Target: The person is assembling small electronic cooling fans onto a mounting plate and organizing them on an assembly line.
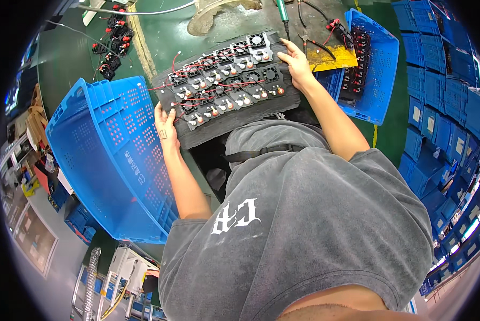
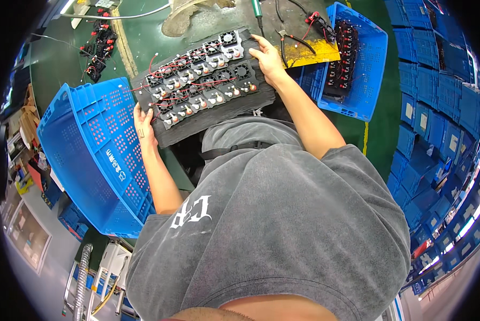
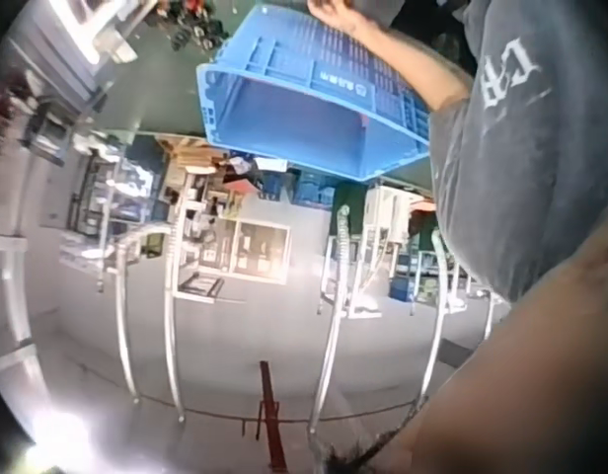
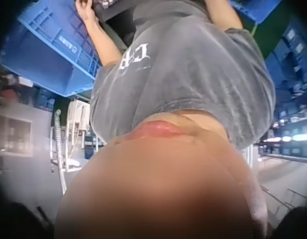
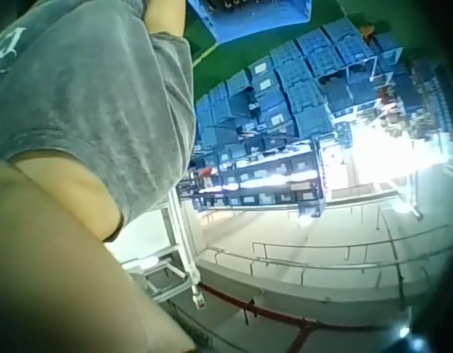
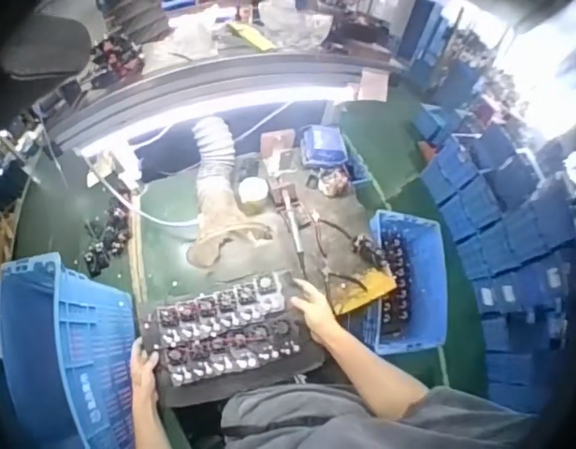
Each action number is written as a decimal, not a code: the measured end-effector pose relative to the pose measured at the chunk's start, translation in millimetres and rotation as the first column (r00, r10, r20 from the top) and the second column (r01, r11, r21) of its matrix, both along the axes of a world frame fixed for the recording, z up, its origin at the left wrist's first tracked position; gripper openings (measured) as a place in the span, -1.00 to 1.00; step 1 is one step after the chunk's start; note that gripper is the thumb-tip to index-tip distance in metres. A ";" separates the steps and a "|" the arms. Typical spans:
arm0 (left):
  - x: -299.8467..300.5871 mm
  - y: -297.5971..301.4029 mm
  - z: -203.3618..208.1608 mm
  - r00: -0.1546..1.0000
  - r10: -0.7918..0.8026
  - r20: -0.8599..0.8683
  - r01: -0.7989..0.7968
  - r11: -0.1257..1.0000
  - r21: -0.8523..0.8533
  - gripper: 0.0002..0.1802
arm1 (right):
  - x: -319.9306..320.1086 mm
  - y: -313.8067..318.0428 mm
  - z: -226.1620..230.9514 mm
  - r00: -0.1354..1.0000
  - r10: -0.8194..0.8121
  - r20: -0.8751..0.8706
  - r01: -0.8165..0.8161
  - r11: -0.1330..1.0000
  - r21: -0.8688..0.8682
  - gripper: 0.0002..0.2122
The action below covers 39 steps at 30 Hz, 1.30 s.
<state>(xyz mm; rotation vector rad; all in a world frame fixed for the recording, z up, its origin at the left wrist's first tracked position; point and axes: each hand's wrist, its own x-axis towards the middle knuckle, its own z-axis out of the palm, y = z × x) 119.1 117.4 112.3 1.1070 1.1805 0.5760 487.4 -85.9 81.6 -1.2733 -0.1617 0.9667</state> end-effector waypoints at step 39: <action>377.4 -182.0 114.2 0.763 -0.646 -0.028 0.644 0.763 -0.064 -0.42 | 132.5 -376.3 136.9 0.712 -0.685 0.155 0.702 0.700 -0.131 -0.55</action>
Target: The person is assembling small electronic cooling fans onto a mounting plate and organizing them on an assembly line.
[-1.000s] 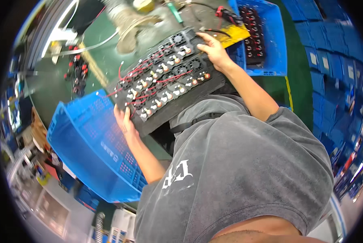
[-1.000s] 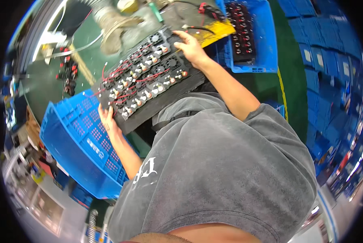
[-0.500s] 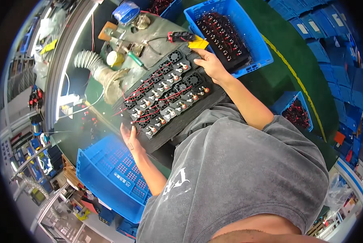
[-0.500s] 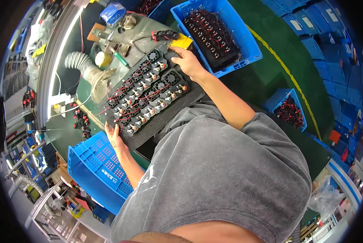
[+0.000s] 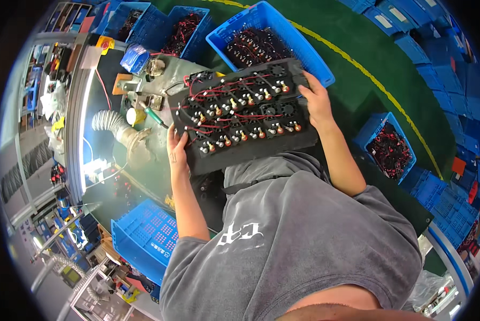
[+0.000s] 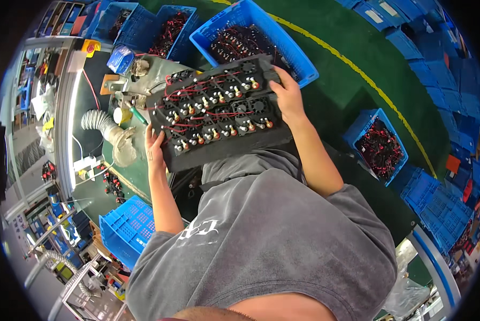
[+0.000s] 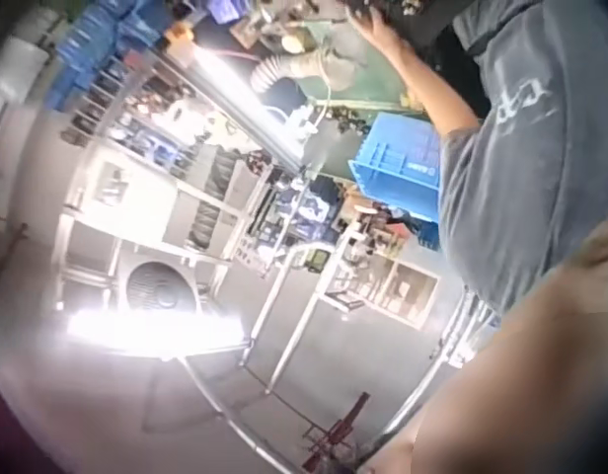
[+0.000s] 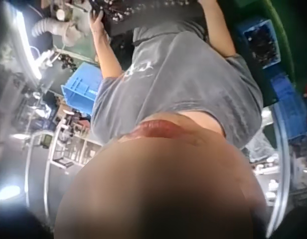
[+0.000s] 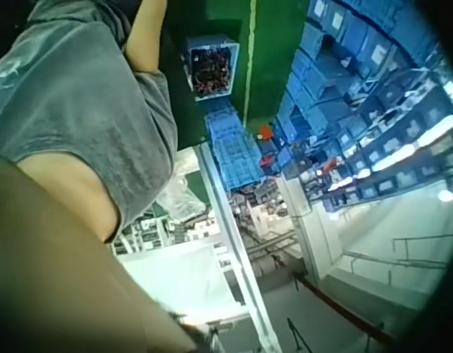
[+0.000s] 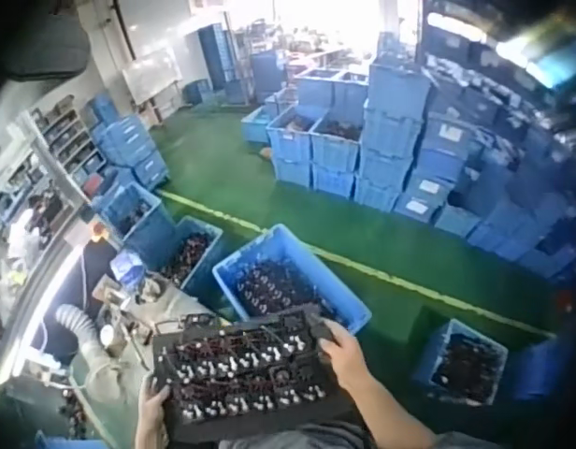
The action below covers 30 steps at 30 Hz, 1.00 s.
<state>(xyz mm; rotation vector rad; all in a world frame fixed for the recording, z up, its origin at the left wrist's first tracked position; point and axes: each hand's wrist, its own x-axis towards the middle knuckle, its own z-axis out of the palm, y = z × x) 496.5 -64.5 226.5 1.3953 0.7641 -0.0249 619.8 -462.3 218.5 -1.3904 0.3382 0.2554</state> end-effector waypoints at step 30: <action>485.5 -95.8 -325.0 0.293 -0.950 -0.107 0.947 0.273 0.168 -0.47 | 77.7 4.7 -282.9 0.520 -0.853 -0.045 0.830 0.517 -0.208 -0.58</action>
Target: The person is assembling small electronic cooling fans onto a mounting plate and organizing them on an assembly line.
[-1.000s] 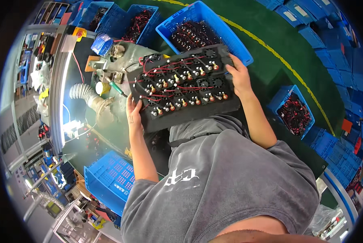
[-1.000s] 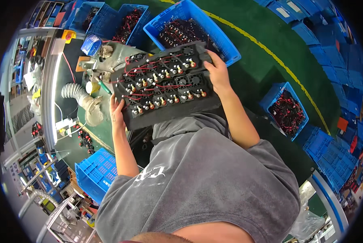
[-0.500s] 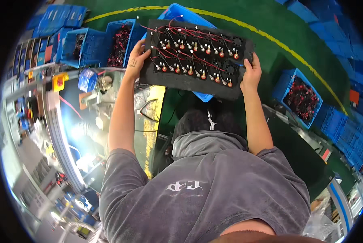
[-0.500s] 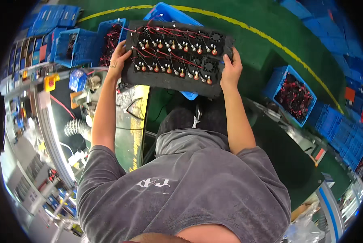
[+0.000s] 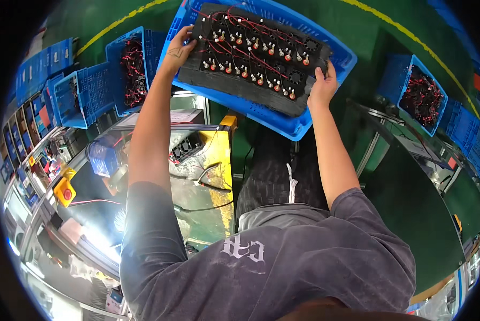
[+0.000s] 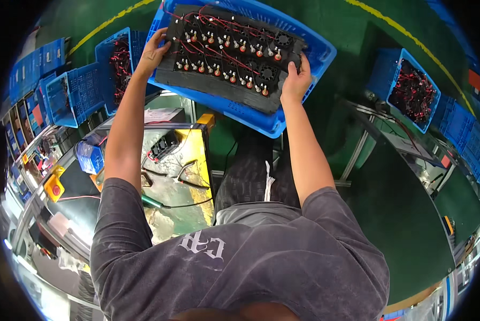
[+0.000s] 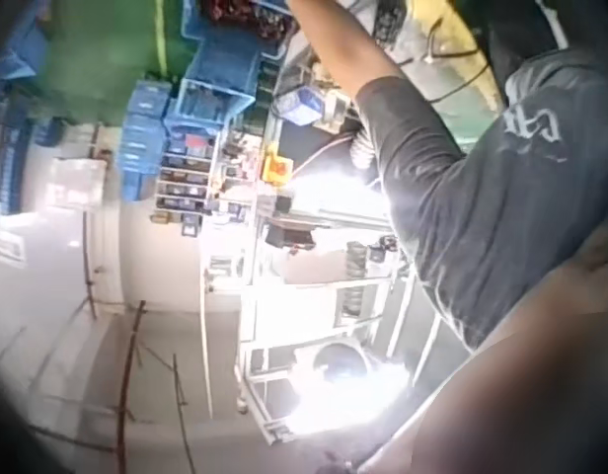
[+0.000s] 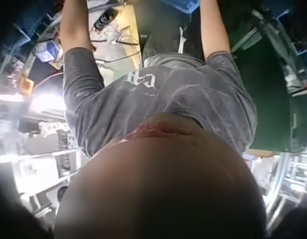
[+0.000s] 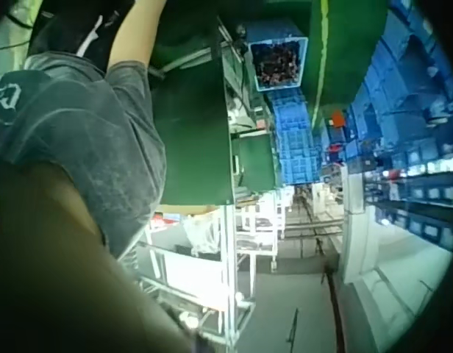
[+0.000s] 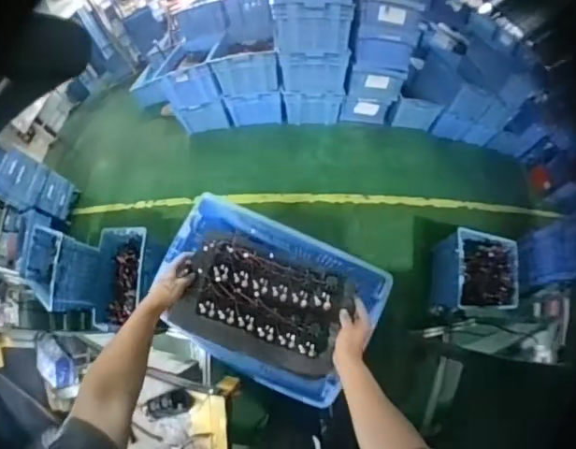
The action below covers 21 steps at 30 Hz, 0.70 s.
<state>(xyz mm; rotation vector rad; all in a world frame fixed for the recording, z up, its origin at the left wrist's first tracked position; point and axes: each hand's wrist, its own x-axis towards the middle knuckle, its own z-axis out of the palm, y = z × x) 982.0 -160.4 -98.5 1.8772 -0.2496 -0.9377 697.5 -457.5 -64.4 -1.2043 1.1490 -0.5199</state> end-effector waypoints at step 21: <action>-1.0 37.4 -149.9 0.909 -0.157 0.386 0.101 0.982 0.162 -0.52 | -34.0 44.0 -127.5 0.985 0.050 -0.164 -0.056 0.998 -0.032 -0.55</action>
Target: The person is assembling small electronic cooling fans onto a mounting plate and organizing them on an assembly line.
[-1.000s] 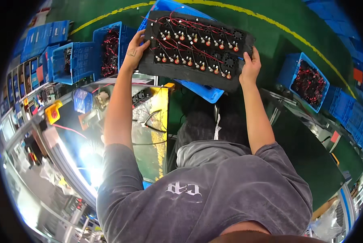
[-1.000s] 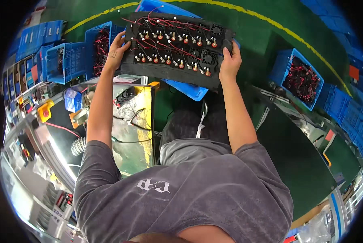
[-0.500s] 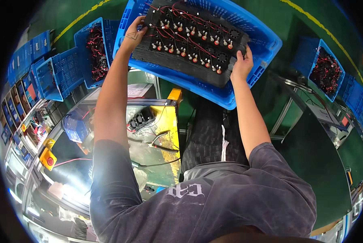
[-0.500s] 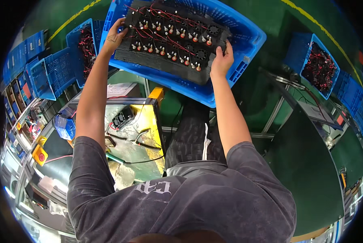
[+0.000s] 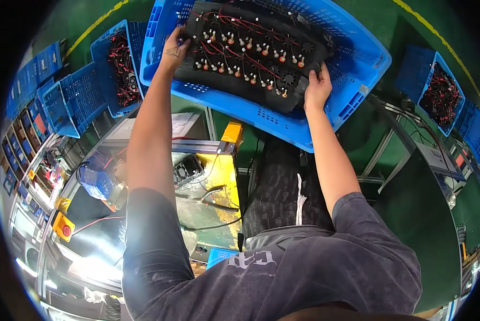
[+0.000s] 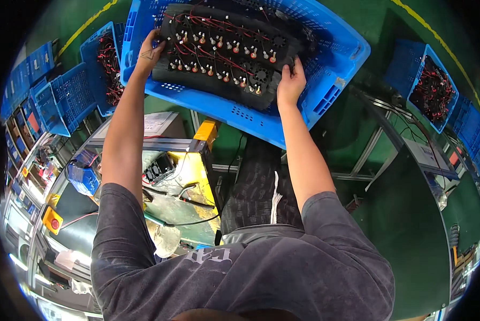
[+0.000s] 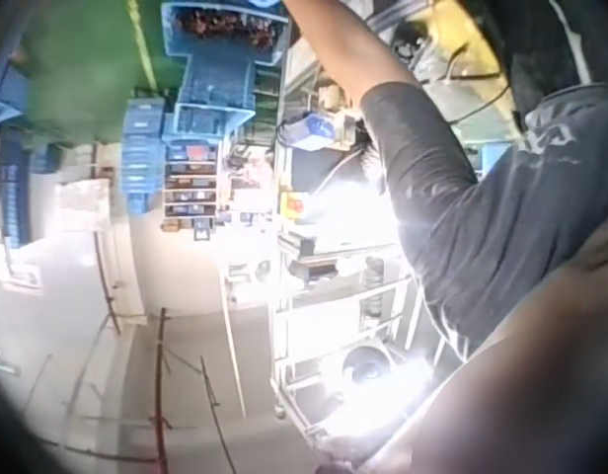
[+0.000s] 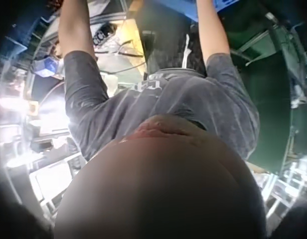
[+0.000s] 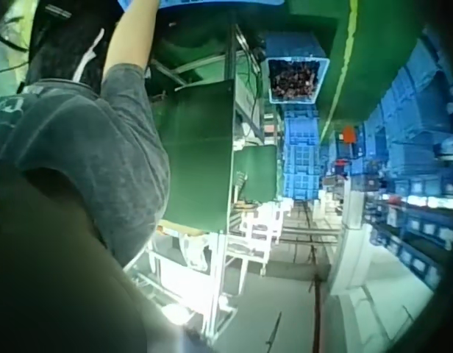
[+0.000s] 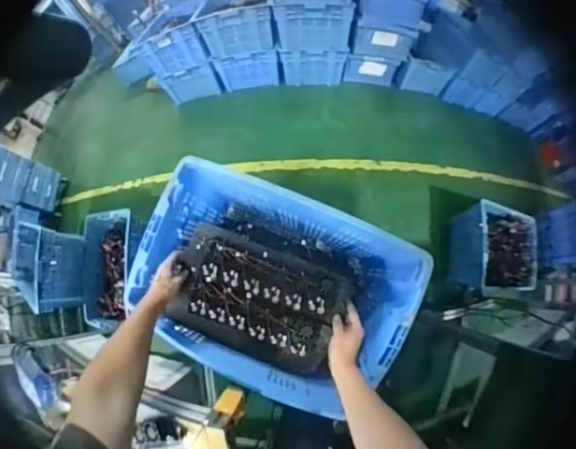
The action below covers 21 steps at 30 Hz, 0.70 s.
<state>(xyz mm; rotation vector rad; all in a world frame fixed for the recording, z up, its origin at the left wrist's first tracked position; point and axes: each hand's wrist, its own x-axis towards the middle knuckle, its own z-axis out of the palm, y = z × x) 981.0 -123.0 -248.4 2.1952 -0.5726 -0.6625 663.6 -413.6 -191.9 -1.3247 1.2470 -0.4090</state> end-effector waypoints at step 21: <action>-16.3 -68.1 59.7 0.990 -0.065 0.125 -0.046 0.694 0.718 -0.62 | -19.7 -18.9 -10.3 0.921 0.144 -0.363 -0.227 0.953 -0.198 -0.64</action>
